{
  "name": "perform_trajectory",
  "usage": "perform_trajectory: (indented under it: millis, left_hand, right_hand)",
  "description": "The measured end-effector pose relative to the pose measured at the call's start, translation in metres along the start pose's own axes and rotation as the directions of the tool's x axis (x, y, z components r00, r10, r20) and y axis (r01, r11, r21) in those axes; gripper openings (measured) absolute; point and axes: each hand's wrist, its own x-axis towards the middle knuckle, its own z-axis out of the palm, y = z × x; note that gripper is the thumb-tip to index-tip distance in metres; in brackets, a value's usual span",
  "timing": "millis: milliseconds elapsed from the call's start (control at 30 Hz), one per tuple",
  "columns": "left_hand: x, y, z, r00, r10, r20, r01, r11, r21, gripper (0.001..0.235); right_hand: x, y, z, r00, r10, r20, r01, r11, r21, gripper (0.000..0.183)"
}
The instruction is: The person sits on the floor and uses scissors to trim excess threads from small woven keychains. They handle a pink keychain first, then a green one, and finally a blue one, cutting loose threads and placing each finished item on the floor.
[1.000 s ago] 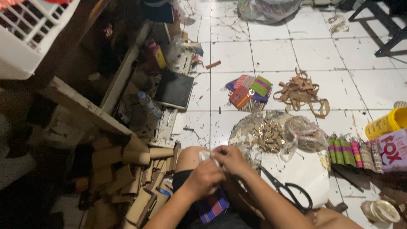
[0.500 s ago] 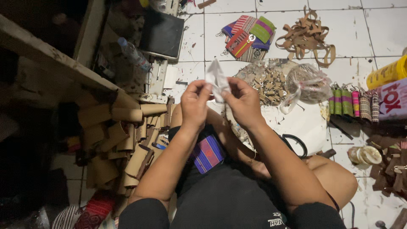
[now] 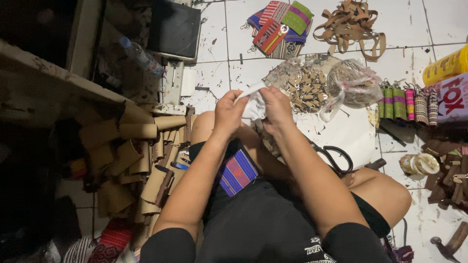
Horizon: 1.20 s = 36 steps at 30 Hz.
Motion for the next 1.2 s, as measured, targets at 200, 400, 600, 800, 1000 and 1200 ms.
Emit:
perform_trajectory:
  millis: [200, 400, 600, 800, 1000, 1200]
  left_hand:
    - [0.004, 0.031, 0.018, 0.964, -0.254, 0.08, 0.264, 0.871, -0.415, 0.011]
    - [0.037, 0.035, 0.029, 0.913, -0.31, 0.265, 0.408, 0.669, -0.621, 0.037]
    - [0.067, 0.013, 0.033, 0.974, -0.195, 0.116, 0.224, 0.913, -0.34, 0.04]
    - [0.07, 0.038, 0.058, 0.98, -0.198, 0.005, 0.191, 0.939, -0.287, 0.014]
    - [0.096, 0.019, 0.042, 0.972, -0.236, 0.02, 0.235, 0.954, -0.185, 0.016]
    - [0.106, -0.015, 0.02, 0.955, -0.296, 0.032, 0.296, 0.934, -0.198, 0.026]
  right_hand:
    - [-0.001, -0.026, 0.004, 0.995, 0.093, 0.037, -0.086, 0.982, -0.171, 0.009]
    - [0.022, -0.068, 0.018, 0.981, 0.181, 0.073, -0.191, 0.966, 0.176, 0.013]
    - [0.026, -0.081, 0.027, 0.982, 0.069, 0.175, 0.009, 0.913, -0.409, 0.042]
    - [0.034, -0.085, 0.035, 0.995, -0.075, -0.059, 0.03, 0.832, -0.553, 0.028]
    - [0.093, -0.058, 0.008, 0.995, 0.088, 0.037, -0.07, 0.935, -0.348, 0.025]
    - [0.129, -0.027, -0.024, 0.977, 0.197, 0.076, -0.178, 0.961, -0.211, 0.033]
